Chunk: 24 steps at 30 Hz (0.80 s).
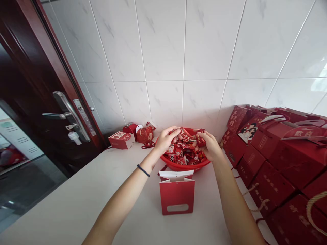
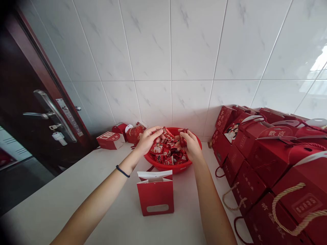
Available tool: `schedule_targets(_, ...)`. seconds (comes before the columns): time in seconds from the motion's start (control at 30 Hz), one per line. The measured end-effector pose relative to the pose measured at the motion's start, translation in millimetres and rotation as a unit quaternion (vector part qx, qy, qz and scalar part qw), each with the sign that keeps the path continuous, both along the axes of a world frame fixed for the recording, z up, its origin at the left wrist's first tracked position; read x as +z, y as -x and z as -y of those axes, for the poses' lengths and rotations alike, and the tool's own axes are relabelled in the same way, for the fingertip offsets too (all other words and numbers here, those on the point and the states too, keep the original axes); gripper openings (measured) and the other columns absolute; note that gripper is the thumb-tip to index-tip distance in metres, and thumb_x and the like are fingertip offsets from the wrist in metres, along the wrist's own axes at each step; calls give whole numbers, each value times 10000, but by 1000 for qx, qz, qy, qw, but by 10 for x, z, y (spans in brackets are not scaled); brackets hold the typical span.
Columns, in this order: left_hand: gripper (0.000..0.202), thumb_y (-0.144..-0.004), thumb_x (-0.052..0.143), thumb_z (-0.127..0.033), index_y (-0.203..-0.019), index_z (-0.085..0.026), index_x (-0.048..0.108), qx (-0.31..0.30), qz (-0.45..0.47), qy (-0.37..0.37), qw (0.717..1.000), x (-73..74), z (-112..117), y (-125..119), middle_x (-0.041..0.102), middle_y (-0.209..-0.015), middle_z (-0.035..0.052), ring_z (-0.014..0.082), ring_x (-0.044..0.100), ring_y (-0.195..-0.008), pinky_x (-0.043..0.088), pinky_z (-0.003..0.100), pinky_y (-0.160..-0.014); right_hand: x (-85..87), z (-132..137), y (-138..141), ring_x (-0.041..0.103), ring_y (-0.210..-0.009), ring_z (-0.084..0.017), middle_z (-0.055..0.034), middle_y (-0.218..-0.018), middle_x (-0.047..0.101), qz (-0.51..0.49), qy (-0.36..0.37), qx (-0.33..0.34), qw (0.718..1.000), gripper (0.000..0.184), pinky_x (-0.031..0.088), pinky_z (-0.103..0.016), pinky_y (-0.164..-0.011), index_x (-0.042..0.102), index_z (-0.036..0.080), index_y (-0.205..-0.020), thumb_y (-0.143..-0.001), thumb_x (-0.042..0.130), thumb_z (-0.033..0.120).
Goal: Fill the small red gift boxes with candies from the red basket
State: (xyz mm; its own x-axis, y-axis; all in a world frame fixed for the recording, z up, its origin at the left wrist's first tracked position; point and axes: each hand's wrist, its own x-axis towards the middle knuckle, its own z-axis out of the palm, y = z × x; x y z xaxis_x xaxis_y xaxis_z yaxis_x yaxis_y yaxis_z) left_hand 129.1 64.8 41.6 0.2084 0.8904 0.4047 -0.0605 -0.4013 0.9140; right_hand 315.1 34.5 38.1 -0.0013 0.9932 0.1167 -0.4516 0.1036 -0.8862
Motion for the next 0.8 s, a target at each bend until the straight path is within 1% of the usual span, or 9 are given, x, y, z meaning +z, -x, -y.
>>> schedule_targets(0.13,323,-794,707,-433,-960,-156,696,-10,20,-32,999,85,296,81,704,-736,16,75,463,-522,391,233,-544,126,240,134,608,-504,-134,-6,-742,687,38,-41,74,996,432,451,-224,-406,661,164,-966,-647,828,402)
schedule_targets(0.23,261,-831,671,-412,-906,-165,711,-12,5,-72,997,95,483,143,684,-754,2,78,489,-545,424,232,-562,170,369,195,628,-557,-134,14,-736,680,31,-75,79,994,483,509,-232,-492,665,180,-1023,-618,881,329)
schedule_targets(0.3,276,-813,712,-405,-965,-175,718,6,-11,-92,996,90,593,165,713,-876,21,106,586,-660,484,234,-632,176,421,213,649,-622,-140,22,-752,690,27,-104,51,993,535,556,-249,-580,665,201,-1059,-585,904,263)
schedule_targets(0.37,357,-787,766,-398,-1069,-188,707,46,-29,-104,993,82,685,167,731,-1049,53,167,666,-871,538,264,-765,168,457,222,672,-699,-151,8,-832,721,40,-137,37,989,534,582,-273,-662,669,220,-1077,-598,903,241)
schedule_targets(0.43,373,-797,776,-392,-1103,-191,704,83,-39,-113,989,71,749,155,730,-1133,70,213,671,-1029,543,306,-888,157,485,232,683,-746,-161,-5,-885,737,65,-161,35,984,494,582,-282,-696,678,230,-1076,-631,892,246)
schedule_targets(0.47,351,-813,767,-389,-1097,-190,710,94,-38,-118,988,64,771,149,731,-1144,73,222,671,-1055,540,318,-917,153,498,239,683,-749,-162,-5,-885,737,77,-169,36,982,479,579,-279,-694,683,232,-1075,-642,889,249)
schedule_targets(0.67,319,-826,758,-343,-1100,-182,723,99,-8,-152,983,22,825,133,739,-1152,84,234,684,-1065,557,328,-920,197,590,279,670,-738,-154,-9,-883,727,125,-195,35,972,414,562,-272,-688,705,231,-1076,-696,867,269)
schedule_targets(0.73,342,-818,762,-341,-1119,-186,718,92,-13,-138,986,11,840,139,729,-1174,86,237,677,-1072,557,327,-913,221,616,285,669,-736,-156,-17,-878,726,141,-200,26,969,389,558,-271,-677,711,221,-1053,-700,865,272)
schedule_targets(0.8,390,-821,748,-352,-1173,-190,698,73,-12,-102,992,0,849,155,722,-1166,88,225,681,-1015,563,313,-853,233,625,280,661,-711,-152,-10,-837,717,146,-204,27,968,368,555,-268,-658,716,219,-1036,-701,863,267)
